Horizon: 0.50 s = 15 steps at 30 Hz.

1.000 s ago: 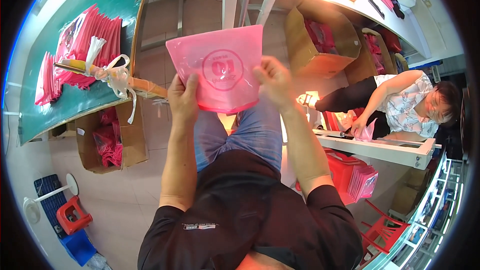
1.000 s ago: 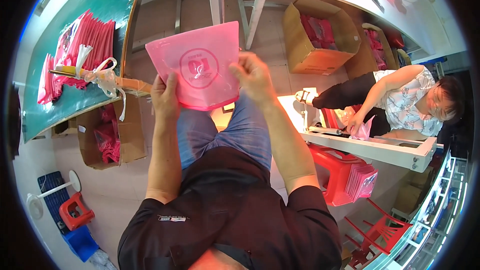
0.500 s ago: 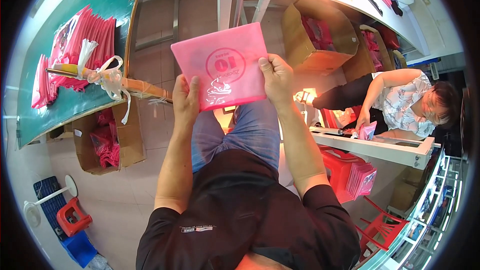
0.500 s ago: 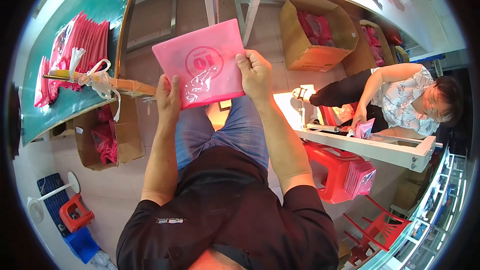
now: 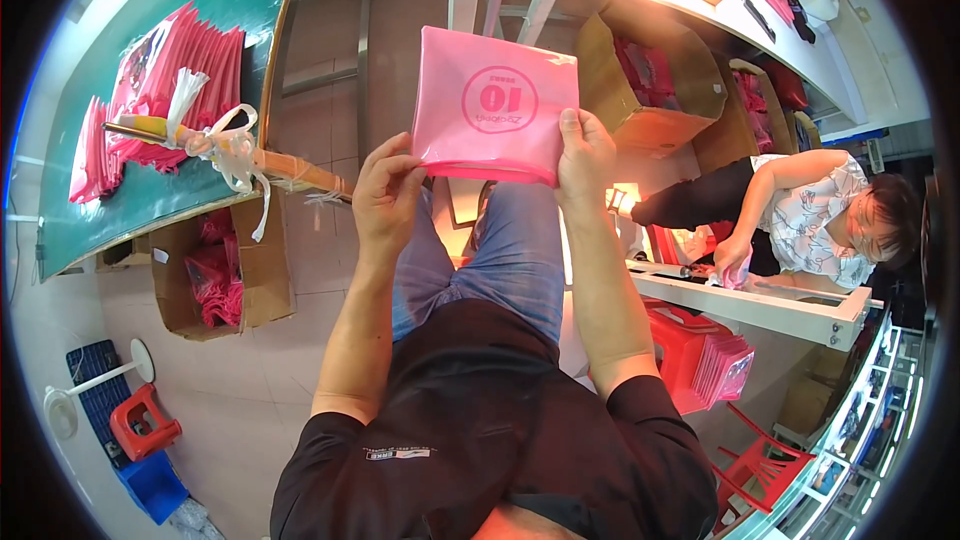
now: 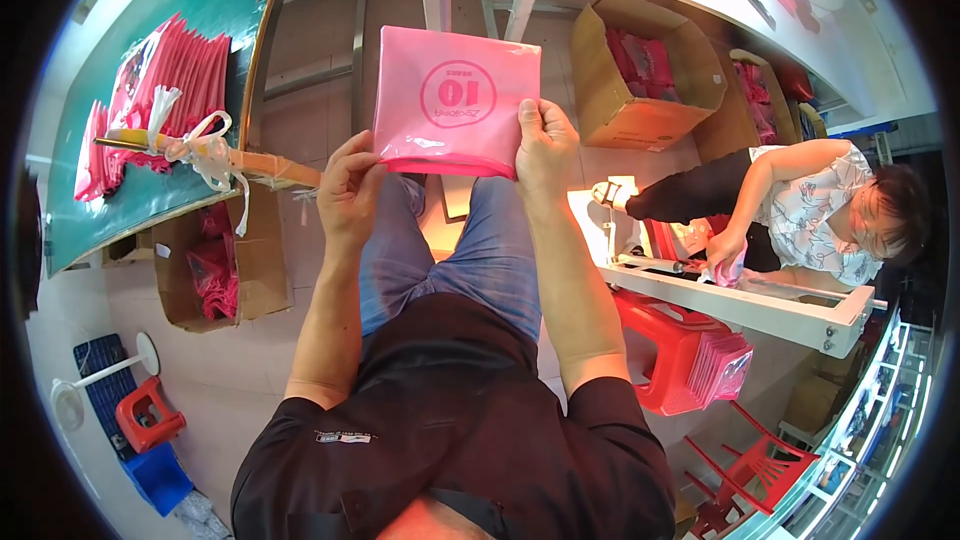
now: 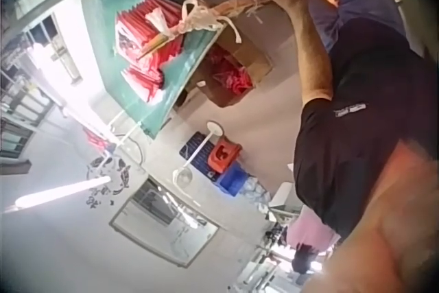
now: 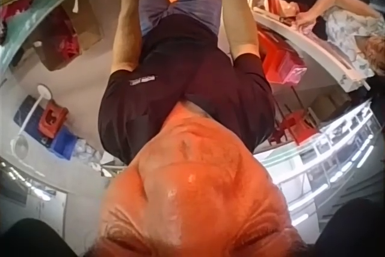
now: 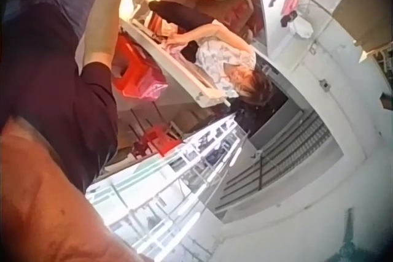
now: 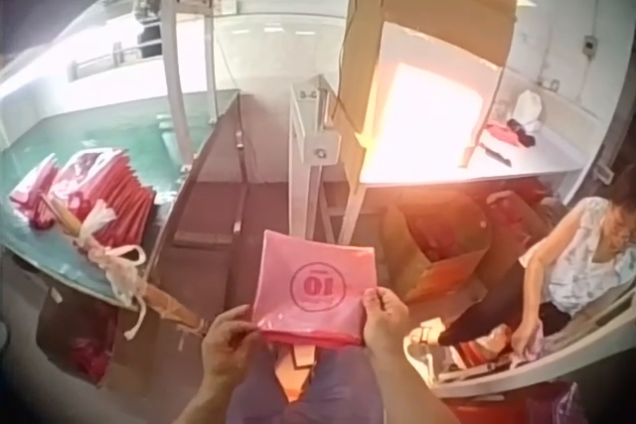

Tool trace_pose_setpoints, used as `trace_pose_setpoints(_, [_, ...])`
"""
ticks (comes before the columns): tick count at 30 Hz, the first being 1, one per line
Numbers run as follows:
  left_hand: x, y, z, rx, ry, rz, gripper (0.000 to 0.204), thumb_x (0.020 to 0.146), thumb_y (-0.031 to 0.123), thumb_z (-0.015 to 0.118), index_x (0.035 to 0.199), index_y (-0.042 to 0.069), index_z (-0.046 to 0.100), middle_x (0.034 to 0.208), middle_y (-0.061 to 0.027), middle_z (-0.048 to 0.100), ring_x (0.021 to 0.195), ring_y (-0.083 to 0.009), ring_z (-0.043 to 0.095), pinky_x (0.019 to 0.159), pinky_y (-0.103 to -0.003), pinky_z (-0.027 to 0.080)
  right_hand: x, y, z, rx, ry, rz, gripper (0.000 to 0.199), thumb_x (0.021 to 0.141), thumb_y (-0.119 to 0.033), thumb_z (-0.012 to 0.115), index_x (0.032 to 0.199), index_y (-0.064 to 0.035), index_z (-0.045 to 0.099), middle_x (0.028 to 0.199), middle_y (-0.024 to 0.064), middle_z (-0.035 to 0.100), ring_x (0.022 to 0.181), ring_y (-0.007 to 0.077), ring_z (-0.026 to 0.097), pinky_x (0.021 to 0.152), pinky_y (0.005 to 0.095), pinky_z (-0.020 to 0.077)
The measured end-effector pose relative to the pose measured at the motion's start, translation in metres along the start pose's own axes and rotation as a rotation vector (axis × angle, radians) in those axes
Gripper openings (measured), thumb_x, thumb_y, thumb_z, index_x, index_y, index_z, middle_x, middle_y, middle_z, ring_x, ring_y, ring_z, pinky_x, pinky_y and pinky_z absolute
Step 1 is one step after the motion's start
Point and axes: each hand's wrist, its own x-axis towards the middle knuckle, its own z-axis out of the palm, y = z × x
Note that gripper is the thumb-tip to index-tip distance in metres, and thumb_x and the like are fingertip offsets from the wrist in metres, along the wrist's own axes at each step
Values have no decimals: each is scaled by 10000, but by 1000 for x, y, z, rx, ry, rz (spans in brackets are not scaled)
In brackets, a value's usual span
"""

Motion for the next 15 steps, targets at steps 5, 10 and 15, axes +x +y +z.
trace_pose_setpoints(5, [7,1,1,228,175,129,148,837,-72,650,963,0,624,1053,-106,598,865,-168,625,746,-255,530,-11,9,0,-44,-25,-45,207,957,-170,619,967,31,666,815,-2,619,741,63,525,693,228,449])
trace_pose_setpoints(10, [13,4,1,433,156,212,147,836,-65,643,944,17,587,974,-78,571,775,-131,564,652,-249,482,-22,1,-2,-191,-75,-82,224,967,-176,601,1030,35,642,852,21,636,791,76,553,722,235,456])
trace_pose_setpoints(15, [13,16,6,458,112,256,144,813,-78,633,909,17,586,944,-108,577,732,-205,581,616,-293,483,-37,-15,8,-741,59,-867,434,902,-278,678,1206,17,585,1170,170,616,1137,303,559,992,411,418])
